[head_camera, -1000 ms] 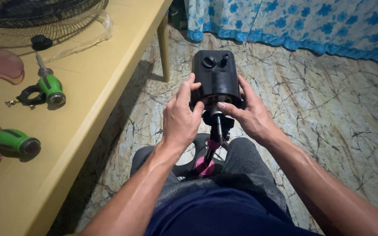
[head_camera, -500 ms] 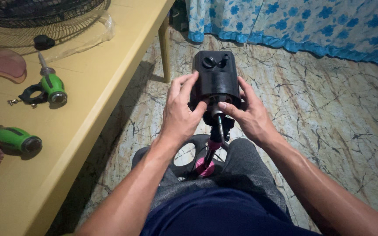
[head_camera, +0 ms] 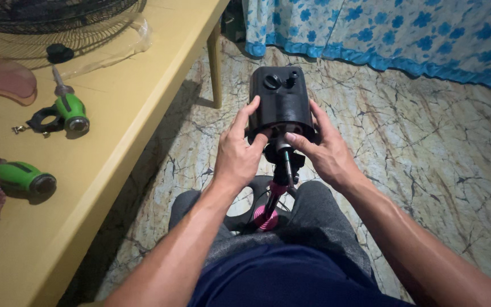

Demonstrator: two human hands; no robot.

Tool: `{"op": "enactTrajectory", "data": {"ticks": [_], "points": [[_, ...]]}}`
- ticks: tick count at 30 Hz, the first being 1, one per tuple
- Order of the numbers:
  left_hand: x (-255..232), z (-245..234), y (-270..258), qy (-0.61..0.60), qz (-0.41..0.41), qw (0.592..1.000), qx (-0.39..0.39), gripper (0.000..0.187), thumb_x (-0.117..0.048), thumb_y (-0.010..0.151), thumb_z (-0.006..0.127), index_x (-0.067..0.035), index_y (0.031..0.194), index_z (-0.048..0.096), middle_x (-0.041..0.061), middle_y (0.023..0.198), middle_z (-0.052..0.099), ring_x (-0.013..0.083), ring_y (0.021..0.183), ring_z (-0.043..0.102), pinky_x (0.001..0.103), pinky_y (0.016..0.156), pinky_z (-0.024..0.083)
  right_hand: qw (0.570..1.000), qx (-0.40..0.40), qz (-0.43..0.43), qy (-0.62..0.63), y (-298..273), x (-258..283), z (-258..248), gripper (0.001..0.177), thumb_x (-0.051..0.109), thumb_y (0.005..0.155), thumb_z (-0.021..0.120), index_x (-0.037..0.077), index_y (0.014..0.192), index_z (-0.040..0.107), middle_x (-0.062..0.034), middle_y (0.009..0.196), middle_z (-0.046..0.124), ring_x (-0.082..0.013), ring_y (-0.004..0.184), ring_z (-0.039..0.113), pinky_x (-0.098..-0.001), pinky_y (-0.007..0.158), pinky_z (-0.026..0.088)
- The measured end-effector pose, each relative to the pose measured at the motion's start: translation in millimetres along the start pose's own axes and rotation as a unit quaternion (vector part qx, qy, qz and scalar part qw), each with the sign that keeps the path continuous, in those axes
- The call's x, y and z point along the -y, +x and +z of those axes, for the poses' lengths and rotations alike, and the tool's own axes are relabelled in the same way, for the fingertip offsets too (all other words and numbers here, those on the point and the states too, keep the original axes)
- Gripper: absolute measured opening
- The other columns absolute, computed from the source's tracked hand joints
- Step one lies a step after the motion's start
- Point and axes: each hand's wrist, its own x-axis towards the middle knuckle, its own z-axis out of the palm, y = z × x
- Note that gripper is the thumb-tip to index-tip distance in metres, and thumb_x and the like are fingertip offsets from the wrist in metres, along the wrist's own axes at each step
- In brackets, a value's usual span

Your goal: The person assembles a small electric fan motor by hand. They attach a black plastic cap, wipe a circular fan component with a cloth, and then fit the component onto the motor shaft, adjusting it into place.

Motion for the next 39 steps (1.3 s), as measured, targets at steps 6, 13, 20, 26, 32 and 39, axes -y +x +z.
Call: {"op": "enactTrajectory", "data": {"ticks": [6, 13, 20, 26, 32, 39], "points": [[-2.6, 3.0, -2.2, 0.0, -0.029, 0.999, -0.019, 0.061, -0.009, 0.089, 0.067, -0.016, 0.148, 0.053, 0.018, 0.14, 0.066, 0.0316, 0.132, 0.063, 0.039, 0.107, 0.05, 1.0, 0.0, -0.002, 0.029, 1.7, -2.8, 0.9, 0.089, 0.02, 0.089, 0.075, 0.011, 0.162, 0.024, -0.0171, 0.141, 0.06, -0.0234, 0.13, 0.06, -0.0364, 0.106, 0.05], [-1.7, 2.0, -3.1, 0.012, -0.018, 1.0, -0.022, 0.061, -0.011, 0.088, 0.068, -0.015, 0.147, 0.052, 0.018, 0.14, 0.066, 0.0323, 0.132, 0.063, 0.04, 0.108, 0.049, 0.999, -0.002, 0.003, 0.036, -0.9, -2.0, 1.2, 0.088, 0.021, 0.089, 0.074, 0.011, 0.162, 0.025, -0.0177, 0.142, 0.059, -0.0247, 0.128, 0.061, -0.0374, 0.104, 0.051], [-1.9, 1.7, -3.9, 0.008, -0.027, 1.0, -0.012, 0.065, -0.014, 0.088, 0.068, -0.015, 0.15, 0.048, 0.019, 0.141, 0.063, 0.0333, 0.131, 0.062, 0.041, 0.11, 0.049, 1.0, -0.012, 0.027, -0.003, -1.2, 1.2, -0.7, 0.093, 0.027, 0.086, 0.077, 0.012, 0.162, 0.025, -0.0174, 0.139, 0.06, -0.0253, 0.123, 0.063, -0.038, 0.098, 0.052], [-2.9, 0.5, -5.9, 0.029, -0.01, 0.999, -0.011, 0.065, -0.016, 0.09, 0.07, -0.013, 0.151, 0.048, 0.021, 0.144, 0.061, 0.0361, 0.135, 0.057, 0.044, 0.113, 0.043, 0.998, -0.018, 0.048, -0.041, -1.3, 6.1, -7.0, 0.098, 0.034, 0.08, 0.08, 0.015, 0.161, 0.027, -0.0199, 0.143, 0.055, -0.0287, 0.119, 0.067, -0.0419, 0.095, 0.056], [-2.4, -2.2, -6.6, 0.029, -0.037, 0.999, -0.008, 0.064, -0.02, 0.09, 0.07, -0.009, 0.149, 0.048, 0.02, 0.143, 0.059, 0.0346, 0.13, 0.061, 0.043, 0.109, 0.047, 0.999, -0.024, 0.036, -0.033, 1.8, 9.0, -4.6, 0.104, 0.038, 0.076, 0.082, 0.011, 0.159, 0.027, -0.0209, 0.149, 0.049, -0.0316, 0.125, 0.062, -0.0449, 0.098, 0.057], [-5.1, -8.5, -10.4, 0.031, -0.046, 0.998, -0.034, 0.054, -0.022, 0.087, 0.072, -0.005, 0.135, 0.056, 0.016, 0.128, 0.063, 0.0288, 0.111, 0.067, 0.04, 0.09, 0.056, 0.993, -0.077, -0.018, -0.086, -5.8, 18.3, 1.2, 0.092, 0.039, 0.082, 0.079, 0.006, 0.155, 0.034, -0.0192, 0.151, 0.049, -0.0305, 0.136, 0.053, -0.0446, 0.102, 0.054]]}}
